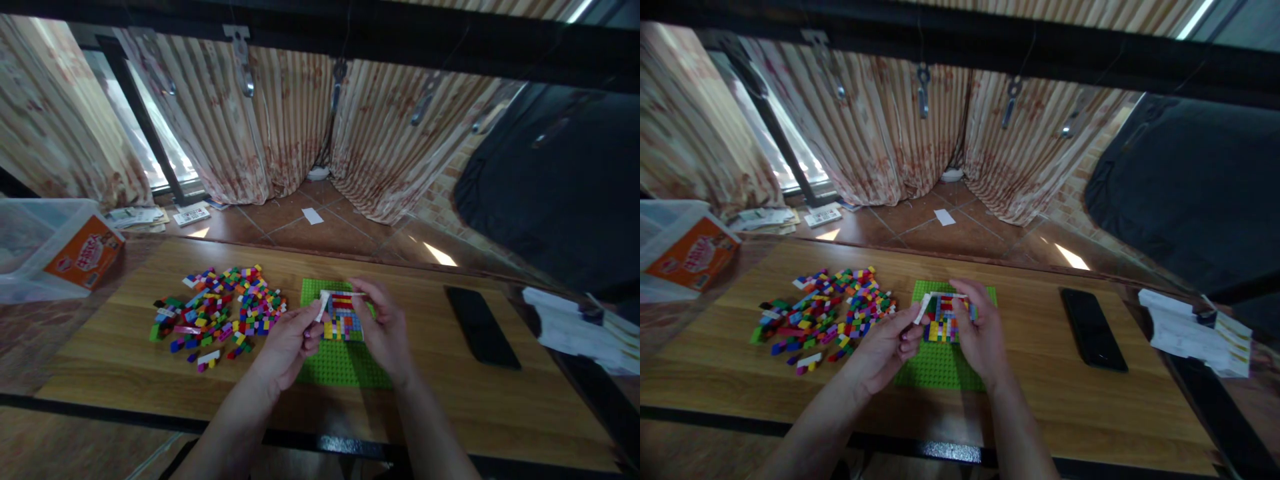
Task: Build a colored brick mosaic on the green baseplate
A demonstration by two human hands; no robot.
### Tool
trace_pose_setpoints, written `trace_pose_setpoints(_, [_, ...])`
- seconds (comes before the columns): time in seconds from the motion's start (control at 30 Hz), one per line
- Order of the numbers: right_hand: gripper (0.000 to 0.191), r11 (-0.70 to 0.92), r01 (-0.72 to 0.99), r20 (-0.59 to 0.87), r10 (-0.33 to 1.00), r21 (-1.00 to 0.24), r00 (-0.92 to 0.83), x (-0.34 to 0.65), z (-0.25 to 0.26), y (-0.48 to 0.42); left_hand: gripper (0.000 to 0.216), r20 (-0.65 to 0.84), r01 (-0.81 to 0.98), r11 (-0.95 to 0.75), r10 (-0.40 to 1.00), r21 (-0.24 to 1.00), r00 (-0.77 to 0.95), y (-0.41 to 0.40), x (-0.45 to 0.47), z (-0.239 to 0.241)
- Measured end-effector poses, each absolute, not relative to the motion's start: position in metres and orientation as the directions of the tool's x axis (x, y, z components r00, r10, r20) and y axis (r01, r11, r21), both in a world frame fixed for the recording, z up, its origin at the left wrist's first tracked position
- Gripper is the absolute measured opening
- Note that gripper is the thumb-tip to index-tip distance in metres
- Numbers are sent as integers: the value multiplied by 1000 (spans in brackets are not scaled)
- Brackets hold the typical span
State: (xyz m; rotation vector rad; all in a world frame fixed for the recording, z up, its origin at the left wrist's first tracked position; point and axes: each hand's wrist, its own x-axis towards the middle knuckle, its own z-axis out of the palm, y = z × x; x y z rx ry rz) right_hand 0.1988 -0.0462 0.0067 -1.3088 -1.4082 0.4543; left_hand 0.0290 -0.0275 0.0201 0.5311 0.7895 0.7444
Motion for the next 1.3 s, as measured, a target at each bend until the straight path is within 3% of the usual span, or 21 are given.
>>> trace_pose_setpoints(0.13, [30, 336, 364, 376, 926, -868, 42, 186, 11, -52, 43, -421, -318, 636, 733, 703, 535, -28, 30, 20])
trace_pose_setpoints(0.27, [17, 287, 308, 319, 946, -907, 59, 183, 7, -51, 46, -420, -291, 625, 735, 725, 533, -28, 30, 20])
trace_pose_setpoints(0.37, [13, 215, 288, 272, 947, -933, 173, 187, 6, -49, 47, -424, -267, 593, 762, 760, 489, -23, 27, 17])
trace_pose_setpoints(0.43, [16, 166, 255, 245, 915, -953, 320, 192, 7, -48, 46, -394, -211, 490, 840, 846, 374, -15, 20, 16])
trace_pose_setpoints(0.53, [22, 100, 202, 197, 816, -974, 543, 203, 9, -45, 37, -212, 94, 203, 971, 975, 108, 0, 4, 15])
trace_pose_setpoints(0.6, [24, 60, 224, 184, 786, -973, 590, 212, 8, -45, 28, -50, 425, 42, 999, 904, 7, 8, -10, 15])
trace_pose_setpoints(0.67, [26, 15, 286, 184, 797, -958, 575, 220, 5, -46, 22, 84, 699, -25, 995, 714, -50, 14, -22, 14])
trace_pose_setpoints(0.77, [30, -40, 395, 189, 831, -918, 523, 227, 3, -50, 27, 193, 894, -87, 981, 439, 1, 17, -36, 11])
trace_pose_setpoints(0.83, [31, -53, 452, 196, 852, -890, 486, 228, 2, -53, 30, 221, 937, -130, 974, 325, 58, 17, -40, 7])
trace_pose_setpoints(0.93, [30, -38, 504, 218, 872, -863, 439, 229, 4, -54, 30, 257, 955, -156, 962, 252, 90, 16, -42, 3])
trace_pose_setpoints(1.17, [26, -62, 549, 209, 884, -834, 418, 238, 9, -55, 32, 270, 960, -178, 956, 216, 116, 16, -42, 4])
trace_pose_setpoints(1.3, [25, -61, 514, 174, 901, -856, 397, 238, 8, -58, 33, 350, 949, -209, 929, 237, 117, 15, -36, 7])
